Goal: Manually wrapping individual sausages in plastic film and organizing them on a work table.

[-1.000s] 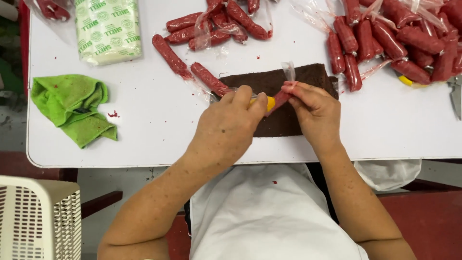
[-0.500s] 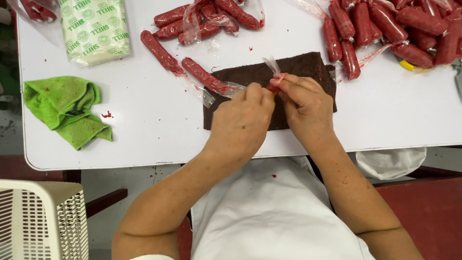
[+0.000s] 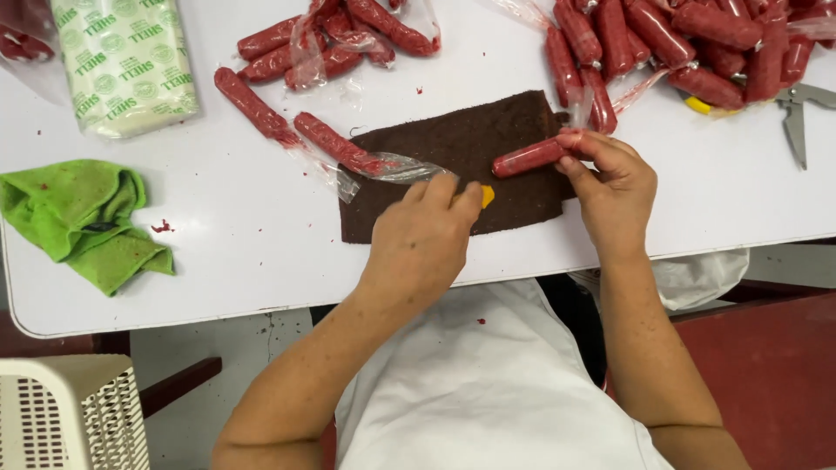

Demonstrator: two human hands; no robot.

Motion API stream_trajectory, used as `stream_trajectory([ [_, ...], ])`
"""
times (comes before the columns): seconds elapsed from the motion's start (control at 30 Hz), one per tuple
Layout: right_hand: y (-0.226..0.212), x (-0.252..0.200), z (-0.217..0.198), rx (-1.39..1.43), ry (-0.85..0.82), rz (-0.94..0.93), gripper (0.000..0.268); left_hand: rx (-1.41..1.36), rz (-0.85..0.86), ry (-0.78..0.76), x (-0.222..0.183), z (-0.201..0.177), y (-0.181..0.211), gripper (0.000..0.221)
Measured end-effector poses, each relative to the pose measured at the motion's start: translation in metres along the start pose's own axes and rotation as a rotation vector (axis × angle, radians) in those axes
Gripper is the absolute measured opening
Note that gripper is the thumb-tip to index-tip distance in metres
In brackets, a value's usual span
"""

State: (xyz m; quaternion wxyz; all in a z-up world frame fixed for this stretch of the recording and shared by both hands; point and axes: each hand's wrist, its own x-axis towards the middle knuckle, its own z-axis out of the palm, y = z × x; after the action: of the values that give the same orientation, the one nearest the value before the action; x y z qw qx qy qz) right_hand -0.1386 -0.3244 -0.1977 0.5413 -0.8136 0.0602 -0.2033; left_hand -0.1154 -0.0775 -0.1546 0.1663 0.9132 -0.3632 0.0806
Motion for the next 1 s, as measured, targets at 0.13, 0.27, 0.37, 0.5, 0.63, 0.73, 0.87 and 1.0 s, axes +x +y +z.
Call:
stream_trajectory([
  [0.13, -0.005, -0.002, 0.004, -0.022, 0.03, -0.016, 0.025, -0.04, 0.008, -0.052, 0.037, -0.011, 0.009, 0.025],
  [0.27, -0.008, -0.003, 0.005, -0.045, 0.043, -0.045, 0.025, -0.029, 0.086, -0.051, 0.056, -0.003, 0.014, 0.018],
  [0.37, -0.006, -0.001, 0.005, -0.054, 0.053, -0.059, 0.026, -0.05, 0.068, -0.068, 0.054, -0.013, 0.013, 0.018],
  [0.5, -0.005, 0.0, 0.005, -0.084, 0.062, -0.071, 0.024, -0.056, -0.028, -0.085, 0.049, -0.042, 0.01, 0.022],
  [0.63, -0.008, 0.0, 0.007, -0.068, 0.051, -0.08, 0.023, -0.114, -0.015, -0.112, 0.056, -0.015, 0.009, 0.02],
  [0.73, -0.006, 0.001, 0.004, -0.115, 0.058, -0.102, 0.023, -0.132, 0.003, -0.069, 0.053, -0.013, 0.003, 0.02],
  [0.87, 0.003, 0.002, 0.004, 0.091, 0.039, 0.055, 0.022, -0.126, -0.088, 0.041, 0.034, -0.015, -0.013, 0.027],
  [1.0, 0.009, 0.001, 0.006, 0.11, 0.04, 0.06, 0.02, -0.085, -0.075, 0.102, 0.027, 0.018, -0.008, 0.029],
])
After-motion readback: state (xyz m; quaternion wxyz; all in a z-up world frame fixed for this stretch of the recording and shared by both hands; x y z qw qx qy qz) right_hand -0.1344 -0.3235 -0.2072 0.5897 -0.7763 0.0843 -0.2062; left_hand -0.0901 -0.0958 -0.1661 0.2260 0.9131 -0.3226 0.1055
